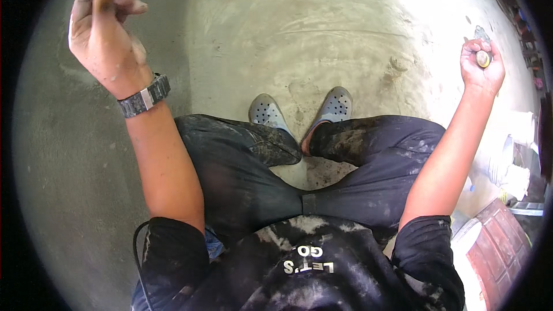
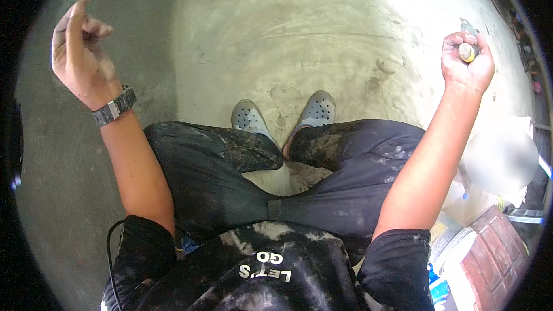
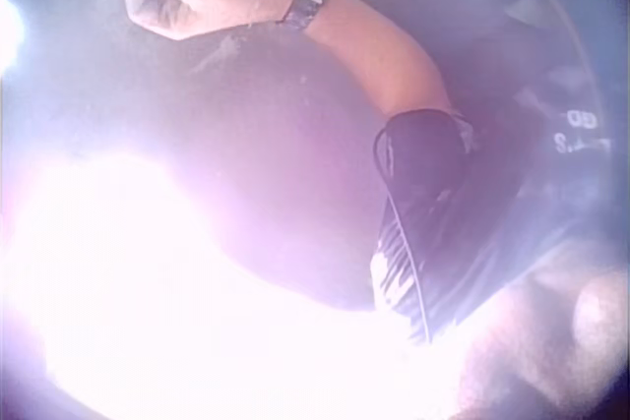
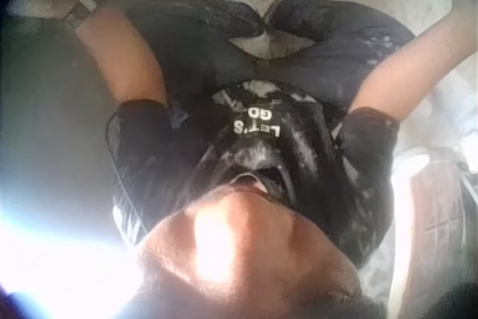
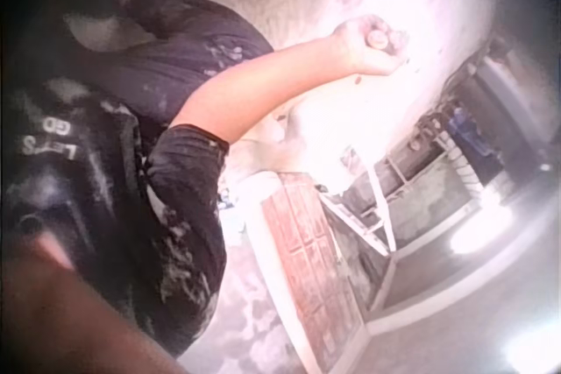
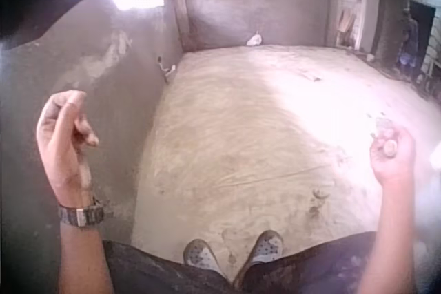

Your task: The person uses a trowel to smooth a section of wet concrete on a floor.

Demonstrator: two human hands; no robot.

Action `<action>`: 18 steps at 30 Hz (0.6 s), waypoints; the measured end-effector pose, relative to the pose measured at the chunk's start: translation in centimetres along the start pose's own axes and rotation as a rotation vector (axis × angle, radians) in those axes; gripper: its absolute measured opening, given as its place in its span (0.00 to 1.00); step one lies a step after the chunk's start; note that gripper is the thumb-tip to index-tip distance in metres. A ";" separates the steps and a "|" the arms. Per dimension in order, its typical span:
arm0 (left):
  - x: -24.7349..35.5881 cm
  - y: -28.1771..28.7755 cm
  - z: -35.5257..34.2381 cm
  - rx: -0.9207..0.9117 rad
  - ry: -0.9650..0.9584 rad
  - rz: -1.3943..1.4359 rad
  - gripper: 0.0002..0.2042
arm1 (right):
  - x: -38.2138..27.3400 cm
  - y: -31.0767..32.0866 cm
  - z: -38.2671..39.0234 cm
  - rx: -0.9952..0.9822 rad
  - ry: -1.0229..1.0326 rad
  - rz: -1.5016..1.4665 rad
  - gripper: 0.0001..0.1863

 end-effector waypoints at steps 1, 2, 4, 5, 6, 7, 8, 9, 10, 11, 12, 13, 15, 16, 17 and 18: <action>0.0 0.9 -0.1 0.117 0.027 0.159 0.07 | 0.0 0.2 -0.2 0.012 0.001 0.003 0.06; 0.0 1.0 0.0 0.218 0.080 0.203 0.07 | -0.1 0.4 -0.4 0.007 -0.004 0.000 0.06; -0.4 1.7 0.0 0.272 0.126 0.255 0.07 | -0.1 0.6 -0.3 -0.001 -0.041 -0.018 0.06; -0.8 2.0 0.1 0.322 0.177 0.314 0.07 | 0.0 0.6 -0.4 -0.005 -0.044 -0.019 0.06; -0.7 2.1 0.1 0.324 0.174 0.312 0.07 | 0.0 0.6 -0.4 -0.003 -0.038 -0.004 0.06; -0.7 2.4 0.2 0.376 0.194 0.315 0.07 | 0.1 0.4 -0.4 -0.003 -0.029 0.010 0.06; -0.6 2.8 0.3 0.427 0.214 0.319 0.06 | 0.3 0.2 -0.3 -0.008 -0.028 0.007 0.06; -0.5 3.0 0.3 0.428 0.209 0.321 0.06 | 0.8 0.1 -0.1 -0.017 -0.047 -0.002 0.06; -0.3 3.2 0.3 0.432 0.201 0.321 0.05 | 1.0 -0.2 0.0 -0.027 -0.061 -0.011 0.07; -0.3 3.4 0.3 0.435 0.194 0.322 0.04 | 1.2 -0.5 0.2 -0.033 -0.053 -0.013 0.07; -0.4 3.6 0.4 0.435 0.188 0.331 0.04 | 1.3 -0.6 0.5 -0.017 -0.033 0.021 0.07; -0.4 3.6 0.4 0.425 0.173 0.323 0.06 | 1.1 -0.9 0.7 -0.008 -0.009 0.053 0.07; -0.2 3.5 0.2 0.410 0.148 0.334 0.07 | 1.0 -1.3 1.3 -0.014 0.024 0.060 0.07; 0.2 3.7 0.1 0.401 0.141 0.305 0.08 | 2.4 -0.7 1.2 0.000 -0.028 0.040 0.07; 0.3 3.4 0.1 0.403 0.144 0.312 0.09 | 2.3 -0.7 1.2 0.004 -0.049 0.042 0.07; 0.2 3.3 -0.1 0.385 0.131 0.285 0.09 | 2.1 -0.6 1.3 -0.048 0.012 0.083 0.07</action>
Point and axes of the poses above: each hand's wrist, its own z-axis away from the middle knuckle, its own y-axis out of the back of the hand, x = y × z, the point moved 6 cm from there along -z, towards the middle knuckle, and after that the axes turned 4 degrees about y, right-handed, at the moved point
